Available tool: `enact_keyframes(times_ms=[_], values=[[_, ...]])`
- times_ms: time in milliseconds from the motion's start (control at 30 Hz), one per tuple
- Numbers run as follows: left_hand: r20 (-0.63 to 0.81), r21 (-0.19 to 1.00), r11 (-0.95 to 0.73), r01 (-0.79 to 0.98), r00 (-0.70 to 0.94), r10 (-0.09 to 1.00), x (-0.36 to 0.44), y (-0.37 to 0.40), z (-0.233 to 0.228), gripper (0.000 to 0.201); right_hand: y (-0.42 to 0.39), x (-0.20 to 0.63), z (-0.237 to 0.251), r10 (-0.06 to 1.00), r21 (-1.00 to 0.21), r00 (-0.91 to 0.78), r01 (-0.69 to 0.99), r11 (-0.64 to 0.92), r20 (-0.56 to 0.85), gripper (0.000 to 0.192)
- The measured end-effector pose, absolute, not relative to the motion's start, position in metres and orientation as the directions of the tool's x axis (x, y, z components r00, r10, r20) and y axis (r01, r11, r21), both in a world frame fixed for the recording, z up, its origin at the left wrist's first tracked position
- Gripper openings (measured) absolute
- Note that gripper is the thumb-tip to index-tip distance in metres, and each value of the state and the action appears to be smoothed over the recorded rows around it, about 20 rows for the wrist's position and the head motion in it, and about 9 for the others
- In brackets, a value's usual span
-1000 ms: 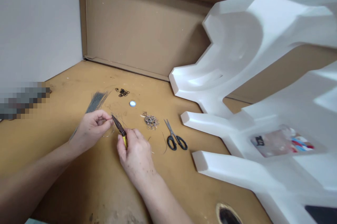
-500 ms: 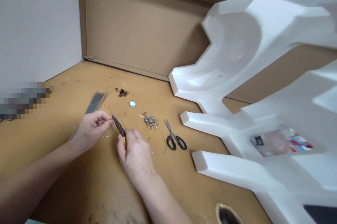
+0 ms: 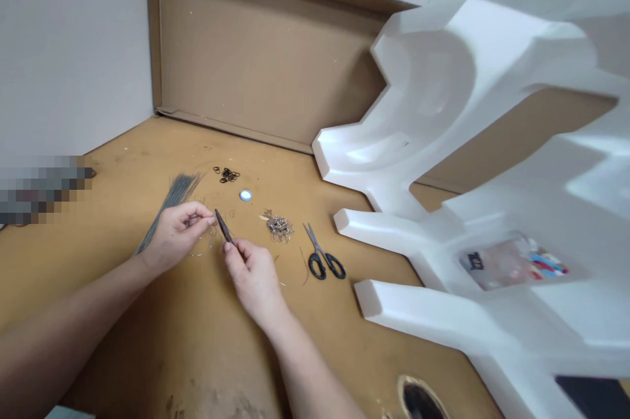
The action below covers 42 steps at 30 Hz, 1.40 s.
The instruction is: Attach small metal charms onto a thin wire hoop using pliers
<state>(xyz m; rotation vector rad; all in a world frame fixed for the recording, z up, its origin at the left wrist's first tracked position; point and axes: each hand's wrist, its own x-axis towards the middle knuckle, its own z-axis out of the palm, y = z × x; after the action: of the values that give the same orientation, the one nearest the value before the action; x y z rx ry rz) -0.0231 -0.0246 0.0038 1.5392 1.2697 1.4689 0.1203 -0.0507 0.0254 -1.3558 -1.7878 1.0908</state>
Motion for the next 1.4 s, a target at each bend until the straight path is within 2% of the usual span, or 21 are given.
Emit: enact_keyframes(times_ms=[100,200,333,467,867,1033,1167,1400], values=[[0.391,0.903,-0.362,0.233,-0.089,0.916,-0.024,-0.023,0.002,0.012,-0.050,0.120,0.023,0.949,-0.968,-0.292,0.247,-0.046,-0.120,0.026],[0.438,0.876,-0.405,0.262,-0.078,0.896,-0.025,-0.022,-0.001,0.012,-0.050,0.119,0.020,0.932,-0.986,-0.321,0.070,-0.153,-0.167,0.025],[0.481,0.848,-0.438,0.297,-0.084,0.873,-0.026,-0.021,-0.003,0.012,-0.051,0.117,0.019,0.905,-0.959,-0.377,-0.116,-0.258,-0.198,0.024],[0.495,0.838,-0.448,0.311,-0.088,0.865,-0.026,-0.022,-0.003,0.012,-0.051,0.116,0.020,0.858,-0.884,-0.444,-0.249,-0.397,-0.260,0.021],[0.522,0.826,-0.462,0.324,-0.130,0.843,-0.027,-0.023,-0.005,0.012,-0.051,0.114,0.016,0.680,-0.627,-0.662,-0.393,-0.673,-0.315,0.019],[0.486,0.854,-0.429,0.295,-0.156,0.860,-0.027,-0.025,-0.006,0.011,-0.053,0.111,0.012,0.639,-0.546,-0.707,-0.422,-0.724,-0.302,0.019],[0.426,0.897,-0.390,0.211,-0.172,0.888,-0.025,-0.025,-0.008,0.009,-0.054,0.110,0.009,0.642,-0.525,-0.706,-0.440,-0.729,-0.299,0.019],[0.251,0.962,-0.263,-0.074,-0.149,0.957,-0.022,-0.026,0.003,0.008,-0.052,0.111,0.011,0.664,-0.554,-0.686,-0.443,-0.705,-0.297,0.019]])
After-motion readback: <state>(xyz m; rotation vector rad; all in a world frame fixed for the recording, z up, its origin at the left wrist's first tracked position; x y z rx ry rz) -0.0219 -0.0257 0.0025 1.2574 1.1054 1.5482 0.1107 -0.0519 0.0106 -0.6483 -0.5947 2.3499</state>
